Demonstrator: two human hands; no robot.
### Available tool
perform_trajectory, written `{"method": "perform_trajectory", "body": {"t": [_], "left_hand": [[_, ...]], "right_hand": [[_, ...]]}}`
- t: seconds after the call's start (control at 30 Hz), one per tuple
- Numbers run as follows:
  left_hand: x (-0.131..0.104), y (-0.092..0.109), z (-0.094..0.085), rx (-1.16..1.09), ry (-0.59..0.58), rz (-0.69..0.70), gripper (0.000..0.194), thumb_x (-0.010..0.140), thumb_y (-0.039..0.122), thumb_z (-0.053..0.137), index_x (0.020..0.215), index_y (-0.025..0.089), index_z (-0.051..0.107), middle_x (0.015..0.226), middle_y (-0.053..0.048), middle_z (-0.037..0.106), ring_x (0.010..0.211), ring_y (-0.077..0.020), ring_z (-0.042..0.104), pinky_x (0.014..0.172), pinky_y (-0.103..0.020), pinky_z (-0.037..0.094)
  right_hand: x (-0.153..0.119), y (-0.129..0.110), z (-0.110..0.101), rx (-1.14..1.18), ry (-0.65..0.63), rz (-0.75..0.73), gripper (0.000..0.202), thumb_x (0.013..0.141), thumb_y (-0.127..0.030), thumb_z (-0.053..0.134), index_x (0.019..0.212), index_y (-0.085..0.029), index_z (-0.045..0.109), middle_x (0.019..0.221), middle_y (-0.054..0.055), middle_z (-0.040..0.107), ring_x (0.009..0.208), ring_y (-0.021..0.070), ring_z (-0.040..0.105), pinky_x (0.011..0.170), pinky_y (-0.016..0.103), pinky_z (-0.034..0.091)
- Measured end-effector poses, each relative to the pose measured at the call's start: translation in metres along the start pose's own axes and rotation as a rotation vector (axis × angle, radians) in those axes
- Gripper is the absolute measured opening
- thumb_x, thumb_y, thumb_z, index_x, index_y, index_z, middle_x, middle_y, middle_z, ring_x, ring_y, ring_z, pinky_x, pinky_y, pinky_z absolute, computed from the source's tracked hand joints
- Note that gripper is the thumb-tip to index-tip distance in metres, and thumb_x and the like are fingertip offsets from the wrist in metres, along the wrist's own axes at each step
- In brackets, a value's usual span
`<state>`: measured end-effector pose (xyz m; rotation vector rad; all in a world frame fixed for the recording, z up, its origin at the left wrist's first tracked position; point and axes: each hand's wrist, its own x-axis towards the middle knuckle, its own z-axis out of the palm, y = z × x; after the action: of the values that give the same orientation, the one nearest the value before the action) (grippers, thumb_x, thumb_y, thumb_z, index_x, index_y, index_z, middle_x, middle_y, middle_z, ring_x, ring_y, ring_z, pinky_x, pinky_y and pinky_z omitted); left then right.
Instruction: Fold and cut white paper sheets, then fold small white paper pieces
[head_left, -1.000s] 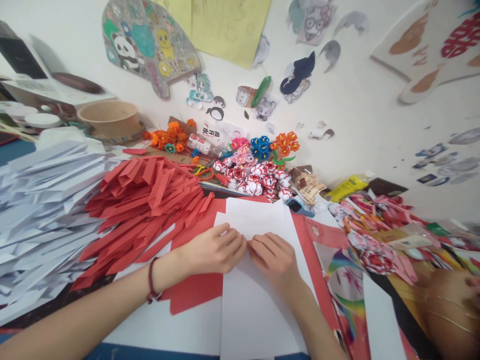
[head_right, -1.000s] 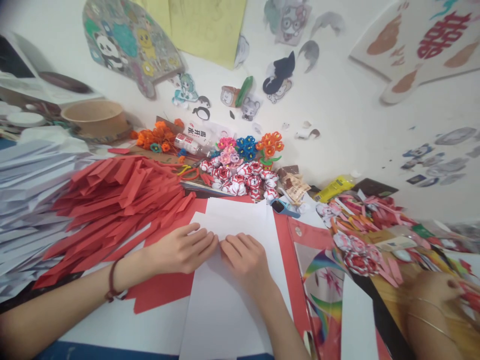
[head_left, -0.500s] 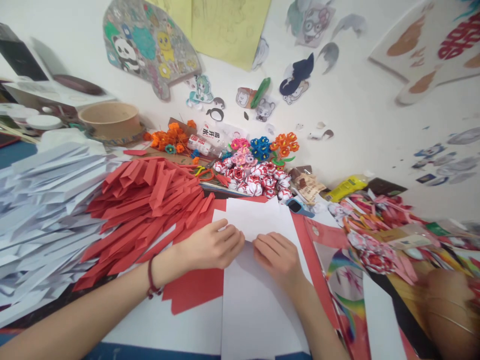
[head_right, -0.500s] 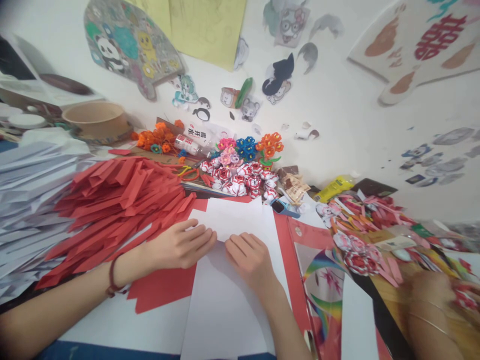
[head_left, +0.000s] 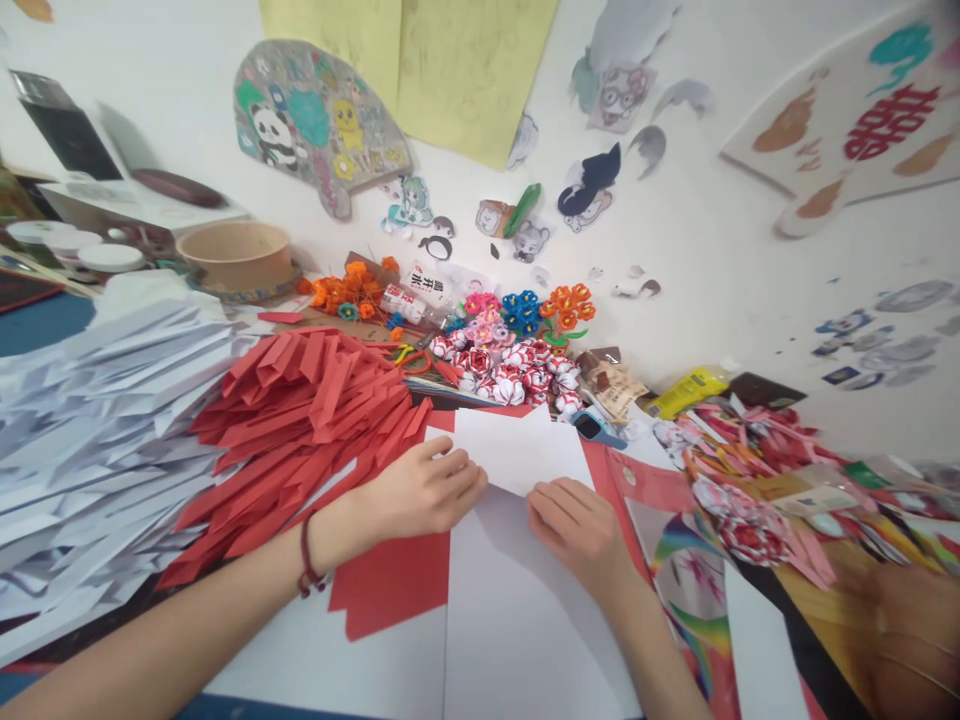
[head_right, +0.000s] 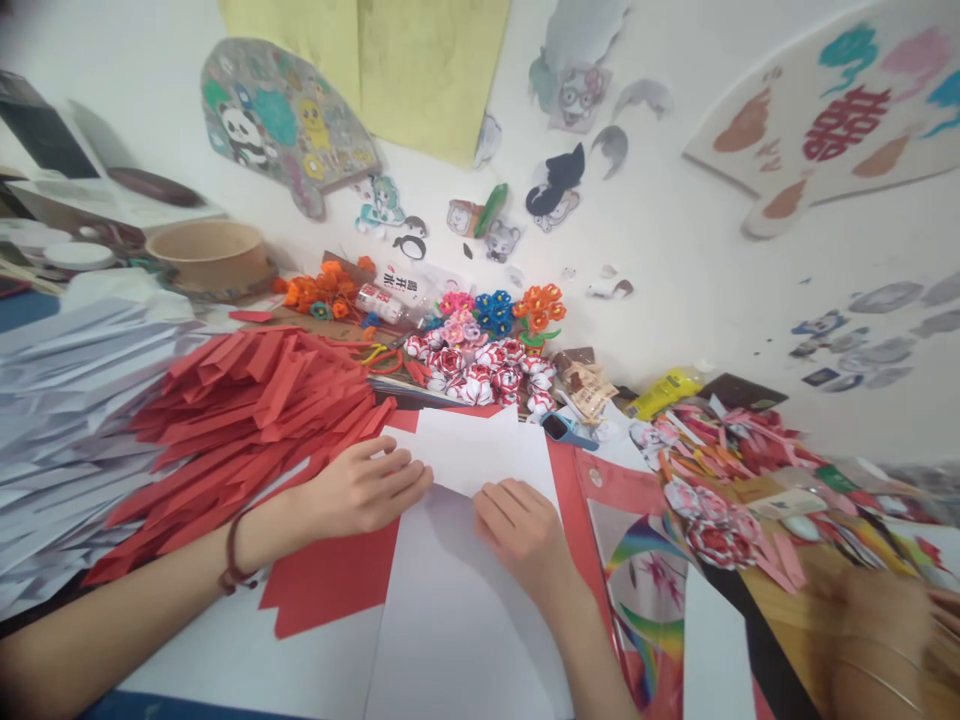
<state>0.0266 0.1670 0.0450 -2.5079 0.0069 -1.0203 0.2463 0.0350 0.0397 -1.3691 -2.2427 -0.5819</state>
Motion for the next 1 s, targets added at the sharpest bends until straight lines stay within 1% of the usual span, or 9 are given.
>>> {"method": "perform_trajectory", "body": {"t": [0.13, 0.2, 0.33, 0.5, 0.6, 0.73, 0.9, 1.0], "left_hand": [[0.002, 0.002, -0.003, -0.027, -0.010, 0.009, 0.009, 0.092, 0.010, 0.053, 0.092, 0.011, 0.062, 0.073, -0.002, 0.065, 0.068, -0.0138, 0.057, 0.068, -0.032, 0.043], [0.003, 0.002, -0.005, -0.034, 0.001, 0.013, 0.010, 0.092, 0.010, 0.052, 0.092, 0.012, 0.062, 0.074, -0.001, 0.065, 0.069, -0.0136, 0.057, 0.068, -0.032, 0.044], [0.004, 0.002, -0.006, -0.057, 0.030, 0.018, 0.010, 0.092, 0.010, 0.053, 0.094, 0.011, 0.063, 0.074, -0.001, 0.067, 0.071, -0.0134, 0.058, 0.071, -0.032, 0.046], [0.004, 0.002, -0.007, -0.053, 0.026, 0.027, 0.011, 0.093, 0.011, 0.052, 0.095, 0.013, 0.063, 0.074, -0.001, 0.067, 0.071, -0.0126, 0.059, 0.072, -0.032, 0.047], [0.004, 0.002, -0.006, -0.055, 0.031, 0.032, 0.010, 0.092, 0.010, 0.054, 0.095, 0.012, 0.063, 0.074, -0.001, 0.066, 0.071, -0.0129, 0.059, 0.071, -0.032, 0.046], [0.006, 0.004, -0.008, -0.073, 0.025, 0.041, 0.010, 0.091, 0.007, 0.054, 0.095, 0.011, 0.063, 0.074, -0.001, 0.065, 0.068, -0.0127, 0.058, 0.068, -0.031, 0.045], [0.007, 0.010, -0.011, -0.095, 0.017, 0.077, 0.012, 0.090, 0.006, 0.052, 0.095, 0.010, 0.062, 0.076, -0.003, 0.065, 0.067, -0.0128, 0.057, 0.064, -0.031, 0.044], [0.004, 0.009, -0.010, -0.094, 0.011, 0.079, 0.011, 0.091, 0.006, 0.052, 0.096, 0.009, 0.061, 0.074, -0.003, 0.064, 0.067, -0.0128, 0.057, 0.065, -0.031, 0.044]], "right_hand": [[-0.005, 0.006, -0.012, -0.024, -0.047, -0.070, 0.015, 0.086, -0.002, 0.058, 0.090, -0.016, 0.061, 0.078, 0.004, 0.067, 0.075, 0.0166, 0.062, 0.071, 0.031, 0.049], [-0.009, 0.010, -0.019, -0.037, -0.042, -0.091, 0.016, 0.086, -0.001, 0.059, 0.093, -0.015, 0.061, 0.081, 0.005, 0.068, 0.077, 0.0172, 0.063, 0.073, 0.032, 0.050], [-0.017, 0.015, -0.032, -0.054, -0.017, -0.077, 0.019, 0.085, 0.000, 0.061, 0.096, -0.015, 0.061, 0.084, 0.006, 0.070, 0.078, 0.0174, 0.063, 0.075, 0.032, 0.051], [-0.026, 0.019, -0.041, -0.081, -0.052, -0.062, 0.016, 0.088, -0.003, 0.058, 0.096, -0.016, 0.061, 0.082, 0.006, 0.071, 0.077, 0.0171, 0.066, 0.075, 0.031, 0.053], [-0.034, 0.023, -0.047, -0.122, -0.025, -0.066, 0.016, 0.089, -0.004, 0.056, 0.097, -0.017, 0.062, 0.082, 0.006, 0.072, 0.077, 0.0171, 0.068, 0.078, 0.032, 0.054], [-0.049, 0.026, -0.054, -0.153, -0.013, -0.009, 0.017, 0.089, -0.006, 0.058, 0.100, -0.019, 0.064, 0.087, 0.006, 0.074, 0.081, 0.0188, 0.069, 0.080, 0.034, 0.055], [-0.063, 0.026, -0.057, -0.153, -0.009, 0.076, 0.021, 0.086, -0.007, 0.064, 0.104, -0.019, 0.064, 0.093, 0.007, 0.074, 0.086, 0.0201, 0.070, 0.085, 0.036, 0.055], [-0.073, 0.034, -0.059, -0.189, -0.005, 0.098, 0.019, 0.087, -0.008, 0.063, 0.102, -0.018, 0.065, 0.093, 0.008, 0.074, 0.087, 0.0213, 0.069, 0.087, 0.037, 0.053]]}}
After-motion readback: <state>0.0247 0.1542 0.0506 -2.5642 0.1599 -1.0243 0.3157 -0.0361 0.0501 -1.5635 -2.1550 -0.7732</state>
